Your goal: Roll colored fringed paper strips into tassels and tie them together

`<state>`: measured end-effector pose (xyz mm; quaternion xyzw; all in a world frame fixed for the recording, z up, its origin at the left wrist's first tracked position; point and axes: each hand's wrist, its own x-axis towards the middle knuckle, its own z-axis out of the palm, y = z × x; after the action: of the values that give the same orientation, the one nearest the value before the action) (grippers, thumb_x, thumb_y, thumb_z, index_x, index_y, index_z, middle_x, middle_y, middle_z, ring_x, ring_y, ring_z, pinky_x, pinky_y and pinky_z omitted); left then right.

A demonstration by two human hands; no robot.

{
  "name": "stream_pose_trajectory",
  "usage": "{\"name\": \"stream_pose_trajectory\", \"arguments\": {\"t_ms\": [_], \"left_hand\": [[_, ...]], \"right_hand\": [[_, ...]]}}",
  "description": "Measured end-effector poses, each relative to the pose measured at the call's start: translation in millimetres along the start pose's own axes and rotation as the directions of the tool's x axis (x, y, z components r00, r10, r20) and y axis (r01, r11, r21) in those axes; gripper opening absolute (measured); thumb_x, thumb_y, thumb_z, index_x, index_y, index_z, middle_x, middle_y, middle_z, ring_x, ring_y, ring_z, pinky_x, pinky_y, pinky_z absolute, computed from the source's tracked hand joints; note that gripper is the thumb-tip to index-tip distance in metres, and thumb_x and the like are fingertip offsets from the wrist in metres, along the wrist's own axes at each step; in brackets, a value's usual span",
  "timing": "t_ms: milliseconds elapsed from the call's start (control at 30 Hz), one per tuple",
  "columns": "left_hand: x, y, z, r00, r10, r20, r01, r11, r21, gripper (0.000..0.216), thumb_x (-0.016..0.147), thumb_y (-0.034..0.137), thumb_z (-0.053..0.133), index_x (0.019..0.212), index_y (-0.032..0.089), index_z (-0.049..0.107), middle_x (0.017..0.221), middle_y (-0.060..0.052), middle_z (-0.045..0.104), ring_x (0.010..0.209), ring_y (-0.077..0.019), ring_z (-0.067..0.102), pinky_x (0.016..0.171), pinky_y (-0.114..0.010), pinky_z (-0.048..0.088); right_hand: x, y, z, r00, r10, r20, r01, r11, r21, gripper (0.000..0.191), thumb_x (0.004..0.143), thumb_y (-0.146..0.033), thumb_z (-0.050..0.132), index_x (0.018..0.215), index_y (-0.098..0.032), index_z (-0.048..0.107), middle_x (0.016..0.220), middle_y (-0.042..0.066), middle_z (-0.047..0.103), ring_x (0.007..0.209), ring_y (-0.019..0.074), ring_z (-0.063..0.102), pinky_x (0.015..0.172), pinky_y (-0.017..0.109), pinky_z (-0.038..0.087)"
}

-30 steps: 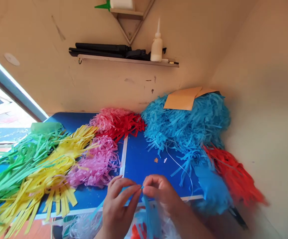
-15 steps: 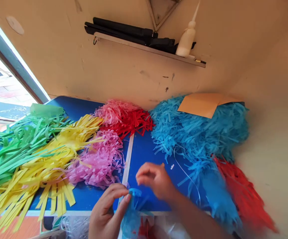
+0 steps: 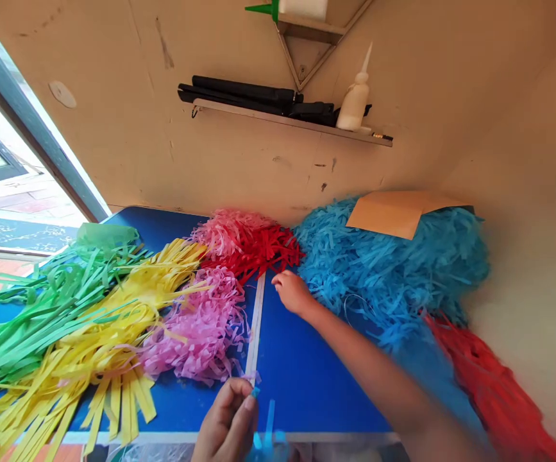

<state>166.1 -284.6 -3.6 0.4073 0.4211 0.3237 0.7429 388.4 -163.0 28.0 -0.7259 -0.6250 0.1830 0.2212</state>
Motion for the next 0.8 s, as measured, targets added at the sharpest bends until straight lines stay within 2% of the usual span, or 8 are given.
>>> {"name": "stream_pose_trajectory", "arguments": {"t_ms": [67, 133, 200, 300, 367, 500, 633, 800], "left_hand": [[3, 2, -1, 0.997, 0.065, -0.031, -0.062, 0.994, 0.095, 0.05, 0.071, 0.068, 0.068, 0.083, 0.02, 0.057, 0.061, 0.004, 0.052, 0.049, -0.0085, 0.041, 0.044, -0.018, 0.031], [5, 3, 4, 0.98, 0.199, -0.027, -0.188, 0.954, 0.234, 0.046, 0.075, 0.065, 0.066, 0.08, 0.019, 0.061, 0.066, 0.0, 0.059, 0.055, -0.0119, 0.049, 0.049, -0.021, 0.039], [6, 1, 12, 0.943, 0.329, 0.041, -0.32, 0.87, 0.374, 0.037, 0.08, 0.057, 0.064, 0.078, 0.019, 0.066, 0.07, -0.003, 0.064, 0.063, -0.0156, 0.057, 0.057, -0.024, 0.045], [2, -4, 26, 0.897, 0.404, 0.18, -0.438, 0.754, 0.49, 0.026, 0.086, 0.044, 0.061, 0.078, 0.021, 0.07, 0.075, -0.004, 0.069, 0.07, -0.0175, 0.064, 0.065, -0.026, 0.049], [-2, -7, 35, 0.875, 0.419, 0.244, -0.483, 0.707, 0.517, 0.023, 0.088, 0.04, 0.06, 0.078, 0.022, 0.07, 0.074, -0.003, 0.07, 0.069, -0.0169, 0.065, 0.064, -0.025, 0.05], [-9, -7, 50, 0.821, 0.471, 0.323, -0.567, 0.606, 0.558, 0.021, 0.089, 0.033, 0.059, 0.075, 0.022, 0.068, 0.071, -0.002, 0.069, 0.065, -0.0156, 0.066, 0.06, -0.023, 0.051], [-15, -5, 59, 0.761, 0.51, 0.401, -0.642, 0.5, 0.581, 0.019, 0.089, 0.028, 0.057, 0.075, 0.021, 0.068, 0.07, -0.003, 0.069, 0.064, -0.0157, 0.066, 0.058, -0.023, 0.051], [-19, -3, 65, 0.723, 0.534, 0.437, -0.676, 0.421, 0.604, 0.016, 0.088, 0.023, 0.057, 0.075, 0.021, 0.067, 0.069, -0.002, 0.069, 0.062, -0.0145, 0.066, 0.056, -0.021, 0.051]], "right_hand": [[-52, -3, -4, 0.994, -0.103, 0.04, 0.098, 0.99, 0.105, 0.021, 0.086, -0.003, 0.061, 0.092, -0.019, 0.073, 0.1, 0.002, 0.069, 0.096, 0.0134, 0.064, 0.088, 0.022, 0.046], [-109, -4, 0, 0.971, -0.239, -0.019, 0.223, 0.873, 0.435, 0.015, 0.086, -0.01, 0.063, 0.086, -0.022, 0.073, 0.095, 0.0, 0.069, 0.091, 0.0139, 0.065, 0.084, 0.023, 0.049], [-159, -4, 9, 0.988, -0.108, -0.107, 0.153, 0.724, 0.673, 0.006, 0.084, -0.019, 0.068, 0.089, -0.022, 0.071, 0.088, 0.0, 0.069, 0.082, 0.0156, 0.065, 0.076, 0.025, 0.051], [-206, 1, 24, 0.98, 0.157, -0.122, 0.015, 0.556, 0.831, 0.012, 0.08, -0.027, 0.072, 0.091, -0.022, 0.068, 0.084, 0.001, 0.07, 0.079, 0.0175, 0.065, 0.074, 0.027, 0.052], [-221, 5, 30, 0.96, 0.246, -0.136, -0.008, 0.506, 0.862, 0.014, 0.079, -0.029, 0.073, 0.088, -0.021, 0.068, 0.084, 0.003, 0.07, 0.08, 0.0185, 0.065, 0.076, 0.028, 0.052], [-236, 10, 28, 0.93, 0.334, -0.156, -0.026, 0.48, 0.877, 0.014, 0.078, -0.032, 0.074, 0.082, -0.02, 0.068, 0.079, 0.003, 0.069, 0.075, 0.0186, 0.064, 0.073, 0.029, 0.052], [-251, 15, 24, 0.899, 0.394, -0.193, -0.036, 0.505, 0.862, 0.015, 0.076, -0.034, 0.075, 0.078, -0.02, 0.069, 0.076, 0.003, 0.069, 0.073, 0.0195, 0.064, 0.072, 0.03, 0.052], [-262, 22, 21, 0.892, 0.393, -0.223, -0.036, 0.555, 0.831, 0.01, 0.077, -0.03, 0.073, 0.079, -0.021, 0.071, 0.077, 0.003, 0.07, 0.073, 0.0196, 0.065, 0.071, 0.029, 0.053]]}}
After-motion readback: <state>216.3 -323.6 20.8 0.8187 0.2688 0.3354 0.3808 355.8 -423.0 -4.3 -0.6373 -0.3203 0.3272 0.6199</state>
